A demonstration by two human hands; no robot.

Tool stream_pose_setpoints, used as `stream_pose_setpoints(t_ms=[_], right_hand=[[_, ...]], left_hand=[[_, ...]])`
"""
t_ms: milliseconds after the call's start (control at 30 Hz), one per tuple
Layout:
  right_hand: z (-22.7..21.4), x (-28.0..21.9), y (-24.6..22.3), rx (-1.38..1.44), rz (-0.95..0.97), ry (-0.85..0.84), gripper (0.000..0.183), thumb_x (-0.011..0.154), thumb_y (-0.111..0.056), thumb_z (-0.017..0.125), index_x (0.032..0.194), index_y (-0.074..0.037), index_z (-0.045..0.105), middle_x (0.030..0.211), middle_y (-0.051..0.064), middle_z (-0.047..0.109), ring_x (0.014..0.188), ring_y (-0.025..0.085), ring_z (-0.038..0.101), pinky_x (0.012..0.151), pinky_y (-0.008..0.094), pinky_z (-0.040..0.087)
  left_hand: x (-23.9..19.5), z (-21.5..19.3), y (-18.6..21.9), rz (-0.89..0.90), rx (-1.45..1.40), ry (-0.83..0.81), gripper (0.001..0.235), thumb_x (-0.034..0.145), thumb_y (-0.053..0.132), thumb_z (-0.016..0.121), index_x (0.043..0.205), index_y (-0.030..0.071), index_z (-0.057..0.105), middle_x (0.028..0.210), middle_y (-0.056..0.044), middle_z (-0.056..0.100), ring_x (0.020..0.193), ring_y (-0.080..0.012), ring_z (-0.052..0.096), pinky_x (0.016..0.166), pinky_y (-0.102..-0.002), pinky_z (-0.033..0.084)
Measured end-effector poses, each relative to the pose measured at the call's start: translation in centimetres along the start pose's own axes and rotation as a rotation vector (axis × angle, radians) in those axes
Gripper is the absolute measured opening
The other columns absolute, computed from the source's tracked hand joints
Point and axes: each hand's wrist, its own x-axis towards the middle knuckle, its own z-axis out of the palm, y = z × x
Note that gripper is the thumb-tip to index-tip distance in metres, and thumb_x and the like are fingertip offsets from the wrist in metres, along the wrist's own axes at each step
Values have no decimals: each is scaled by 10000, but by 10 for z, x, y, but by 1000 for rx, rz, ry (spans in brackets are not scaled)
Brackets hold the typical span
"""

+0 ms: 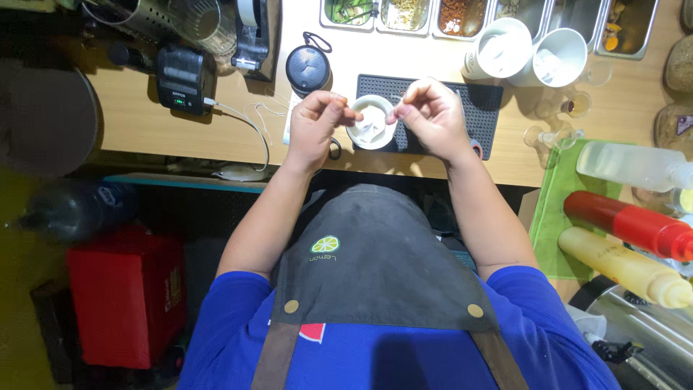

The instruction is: The person puts dry ingredients into paper bags by hand and with a spoon, then cuts and ties a string to secure the contents of the bags.

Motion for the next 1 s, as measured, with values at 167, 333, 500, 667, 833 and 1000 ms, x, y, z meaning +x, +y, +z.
stream_pose_setpoints(t_ms=[167,333,500,667,833,1000], right_hand=[[16,5,-16,-370,-35,21,66,985,26,686,1047,28,711,956,86,704,796,141,717,728,262,588],[40,10,-35,-838,-314,-254,155,882,-42,769,1023,18,747,951,135,717,846,224,702,743,325,560],[25,17,-54,-703,-189,-241,130,975,-22,685,1081,13,752,983,119,751,861,195,713,765,305,559],[13,19,-51,-700,-144,-218,125,1000,-32,665,1069,5,762,918,89,761,768,130,708,702,271,551],[22,27,-31,-618,12,0,191,972,-101,728,1125,13,735,841,49,740,737,38,641,649,227,535],[18,25,-30,-686,80,-214,139,973,-112,722,1066,-9,724,780,11,705,671,55,623,601,237,493]], left_hand=[[-7,0,2,-72,-56,-53,192,1105,136,542,1209,17,651,1272,-172,698,935,-239,774,690,-294,597],[-5,20,11,-38,379,-286,276,1078,101,607,1320,-7,684,1425,-165,658,829,-128,651,695,-260,540],[15,17,11,-128,310,-320,215,1030,80,660,1235,17,661,1185,-90,723,991,-78,713,853,-241,603],[14,13,11,-10,568,-345,90,978,47,745,1061,17,726,1016,-77,751,909,-113,716,809,-268,592],[15,18,24,356,933,-428,121,921,12,733,1004,39,649,966,-123,651,881,-264,667,759,-348,537],[22,20,26,444,895,-294,112,917,-12,709,985,26,629,976,-121,654,893,-277,664,770,-353,540]])
